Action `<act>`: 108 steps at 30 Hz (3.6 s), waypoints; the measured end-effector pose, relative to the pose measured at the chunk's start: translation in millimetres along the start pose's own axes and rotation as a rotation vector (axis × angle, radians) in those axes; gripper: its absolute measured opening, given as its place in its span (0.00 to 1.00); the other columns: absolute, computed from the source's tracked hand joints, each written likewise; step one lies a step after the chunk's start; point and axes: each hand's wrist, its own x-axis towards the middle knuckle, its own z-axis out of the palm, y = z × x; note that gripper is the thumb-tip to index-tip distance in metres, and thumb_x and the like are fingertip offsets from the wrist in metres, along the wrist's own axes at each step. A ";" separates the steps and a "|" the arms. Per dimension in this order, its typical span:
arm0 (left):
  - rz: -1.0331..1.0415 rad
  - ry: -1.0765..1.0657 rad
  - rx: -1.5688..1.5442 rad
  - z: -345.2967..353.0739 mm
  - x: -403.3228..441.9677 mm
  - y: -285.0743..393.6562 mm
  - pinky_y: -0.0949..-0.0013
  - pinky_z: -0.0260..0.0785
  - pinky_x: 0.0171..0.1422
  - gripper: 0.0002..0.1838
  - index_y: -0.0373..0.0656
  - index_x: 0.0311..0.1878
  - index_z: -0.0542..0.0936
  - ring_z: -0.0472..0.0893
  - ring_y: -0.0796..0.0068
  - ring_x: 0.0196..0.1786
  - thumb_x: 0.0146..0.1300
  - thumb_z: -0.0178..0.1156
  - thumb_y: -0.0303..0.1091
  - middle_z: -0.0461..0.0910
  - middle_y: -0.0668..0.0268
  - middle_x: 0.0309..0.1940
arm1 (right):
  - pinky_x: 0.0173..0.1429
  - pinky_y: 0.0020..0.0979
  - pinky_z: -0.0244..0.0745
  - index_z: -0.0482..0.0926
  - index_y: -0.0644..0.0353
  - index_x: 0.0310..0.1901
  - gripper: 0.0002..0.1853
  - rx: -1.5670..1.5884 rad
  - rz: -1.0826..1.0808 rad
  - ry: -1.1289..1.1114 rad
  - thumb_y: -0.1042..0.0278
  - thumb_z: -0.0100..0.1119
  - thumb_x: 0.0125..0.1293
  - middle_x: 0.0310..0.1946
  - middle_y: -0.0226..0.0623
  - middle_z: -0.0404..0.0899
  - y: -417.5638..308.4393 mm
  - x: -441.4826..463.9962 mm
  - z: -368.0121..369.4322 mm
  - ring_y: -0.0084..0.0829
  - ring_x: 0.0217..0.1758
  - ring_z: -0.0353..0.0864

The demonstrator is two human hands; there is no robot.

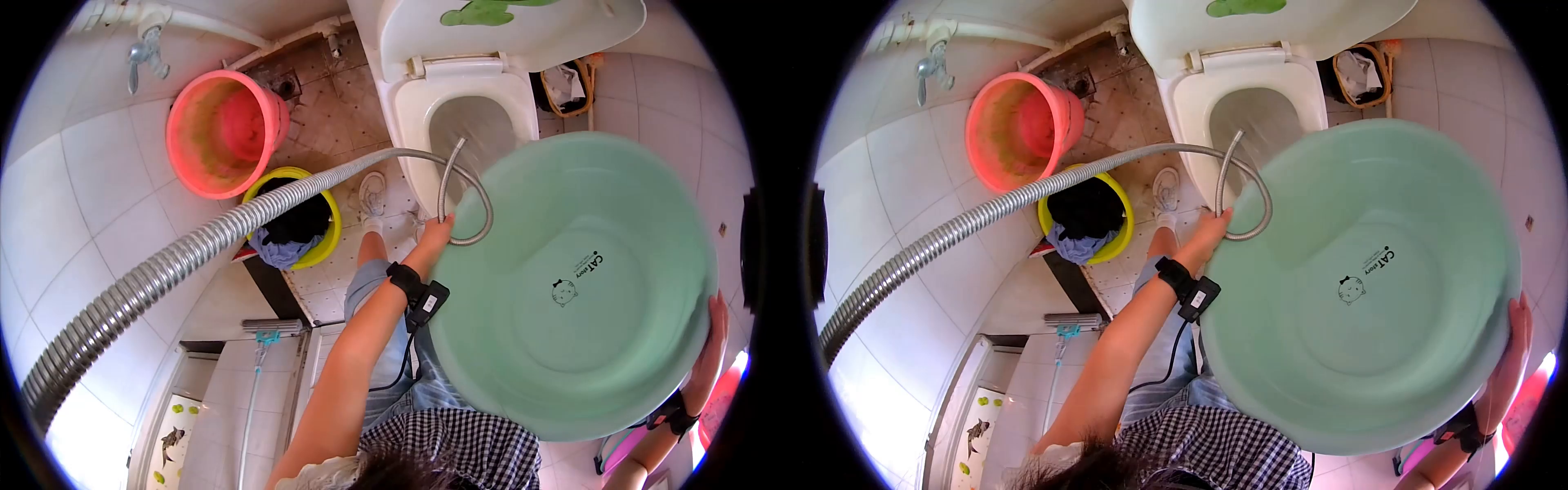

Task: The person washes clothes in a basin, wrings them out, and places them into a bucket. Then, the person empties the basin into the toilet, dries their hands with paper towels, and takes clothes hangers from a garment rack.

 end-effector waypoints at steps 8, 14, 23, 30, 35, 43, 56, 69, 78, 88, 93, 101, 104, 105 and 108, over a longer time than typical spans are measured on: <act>-0.279 -0.308 -0.389 17.2 15.1 -36.4 0.66 0.71 0.39 0.22 0.37 0.45 0.74 0.77 0.69 0.33 0.65 0.48 0.49 0.78 0.61 0.34 | 0.60 0.27 0.65 0.65 0.58 0.60 0.22 -0.696 -0.809 -0.201 0.65 0.47 0.64 0.53 0.42 0.71 -57.9 -19.5 17.0 0.32 0.55 0.72; -0.375 -0.502 -0.518 26.7 -3.5 -20.7 0.67 0.73 0.41 0.21 0.38 0.44 0.74 0.78 0.70 0.33 0.66 0.46 0.49 0.78 0.62 0.34 | 0.55 0.38 0.64 0.70 0.71 0.49 0.23 -0.166 -0.371 0.153 0.57 0.51 0.61 0.48 0.51 0.68 -122.2 -67.5 101.0 0.38 0.51 0.68; -0.364 -0.417 -0.473 23.0 -4.4 -34.4 0.67 0.71 0.43 0.22 0.38 0.45 0.74 0.76 0.70 0.39 0.64 0.47 0.50 0.77 0.62 0.39 | 0.58 0.39 0.63 0.65 0.69 0.52 0.25 0.129 -0.222 -0.080 0.54 0.49 0.61 0.46 0.49 0.65 -139.4 -82.2 126.0 0.41 0.53 0.66; -0.054 0.177 -0.208 -38.7 10.9 -17.6 0.70 0.65 0.46 0.25 0.34 0.47 0.73 0.73 0.72 0.40 0.63 0.50 0.50 0.76 0.61 0.40 | 0.54 0.22 0.68 0.64 0.63 0.59 0.24 0.010 -0.155 -0.261 0.56 0.46 0.67 0.49 0.36 0.73 25.3 72.1 0.0 0.23 0.50 0.73; 0.446 0.493 -0.290 -77.1 -32.8 49.5 0.74 0.62 0.41 0.17 0.33 0.40 0.73 0.69 0.80 0.34 0.64 0.51 0.41 0.73 0.68 0.31 | 0.39 0.18 0.62 0.64 0.57 0.59 0.20 -0.012 0.108 -0.287 0.60 0.42 0.69 0.43 0.24 0.73 137.1 100.4 34.6 0.15 0.41 0.70; 0.874 0.709 -0.015 -80.7 -51.3 85.9 0.76 0.62 0.39 0.16 0.35 0.53 0.71 0.69 0.82 0.32 0.63 0.48 0.29 0.74 0.66 0.37 | 0.57 0.26 0.64 0.61 0.69 0.60 0.20 0.522 0.000 -0.473 0.76 0.37 0.67 0.53 0.40 0.69 226.0 133.7 150.9 0.28 0.54 0.69; 1.286 0.631 0.514 -13.5 -73.3 106.1 0.69 0.64 0.28 0.03 0.40 0.34 0.75 0.72 0.68 0.26 0.57 0.53 0.27 0.74 0.63 0.25 | 0.55 0.23 0.64 0.63 0.67 0.60 0.20 0.446 -0.073 -0.180 0.75 0.40 0.66 0.51 0.38 0.72 214.1 137.6 206.5 0.26 0.50 0.71; 1.126 0.119 1.685 12.1 -29.6 30.8 0.66 0.71 0.32 0.04 0.46 0.32 0.75 0.77 0.63 0.35 0.51 0.55 0.30 0.76 0.67 0.28 | 0.55 0.30 0.66 0.64 0.62 0.60 0.23 0.239 -0.231 -0.047 0.71 0.49 0.61 0.51 0.44 0.72 214.9 105.4 210.9 0.33 0.50 0.73; 0.777 0.026 1.221 12.2 -51.1 40.3 0.59 0.68 0.52 0.21 0.44 0.55 0.68 0.74 0.51 0.49 0.57 0.51 0.31 0.72 0.54 0.51 | 0.55 0.31 0.66 0.71 0.65 0.50 0.19 -0.224 -0.309 -0.296 0.74 0.57 0.55 0.47 0.43 0.73 273.3 -74.2 56.8 0.36 0.52 0.72; 0.665 0.188 0.690 -171.9 -295.2 -19.9 0.64 0.70 0.47 0.16 0.41 0.45 0.76 0.78 0.59 0.43 0.55 0.57 0.38 0.79 0.58 0.39 | 0.45 0.30 0.72 0.74 0.67 0.45 0.17 0.117 -0.021 -1.042 0.71 0.57 0.54 0.40 0.42 0.78 326.9 -132.2 5.1 0.31 0.41 0.77; 0.230 0.006 0.709 -231.0 -374.8 -173.9 0.66 0.70 0.47 0.17 0.38 0.42 0.79 0.79 0.63 0.42 0.53 0.60 0.40 0.80 0.56 0.37 | 0.46 0.30 0.71 0.74 0.67 0.45 0.16 -0.162 -0.063 -1.117 0.71 0.57 0.54 0.40 0.42 0.78 264.5 -116.7 16.4 0.31 0.41 0.77; 0.339 -0.214 -0.065 -137.9 -382.3 -358.5 0.70 0.64 0.56 0.21 0.37 0.52 0.73 0.74 0.72 0.50 0.56 0.58 0.35 0.77 0.59 0.48 | 0.47 0.30 0.71 0.74 0.67 0.46 0.16 -0.412 -0.263 -1.204 0.71 0.56 0.55 0.41 0.41 0.78 193.6 -113.8 31.8 0.31 0.42 0.77; 0.271 -0.132 -0.085 -111.4 -415.6 -368.8 0.70 0.64 0.56 0.21 0.37 0.52 0.72 0.74 0.72 0.50 0.56 0.58 0.34 0.77 0.59 0.48 | 0.47 0.30 0.71 0.74 0.67 0.46 0.16 -0.501 -0.300 -1.232 0.71 0.56 0.55 0.41 0.41 0.78 172.0 -123.4 32.1 0.31 0.42 0.77; 0.261 -0.104 -0.114 -99.6 -420.1 -377.7 0.70 0.64 0.56 0.21 0.37 0.52 0.72 0.74 0.72 0.50 0.56 0.58 0.34 0.77 0.59 0.48 | 0.47 0.30 0.71 0.74 0.67 0.46 0.16 -0.531 -0.311 -1.243 0.71 0.56 0.55 0.41 0.41 0.78 166.0 -128.1 33.2 0.31 0.42 0.77; 0.246 -0.036 -0.232 -62.2 -433.3 -400.5 0.70 0.64 0.55 0.21 0.37 0.52 0.72 0.74 0.72 0.50 0.56 0.58 0.34 0.76 0.59 0.48 | 0.48 0.30 0.71 0.74 0.67 0.46 0.16 -0.611 -0.354 -1.282 0.71 0.56 0.56 0.41 0.41 0.78 144.7 -137.0 40.5 0.30 0.42 0.77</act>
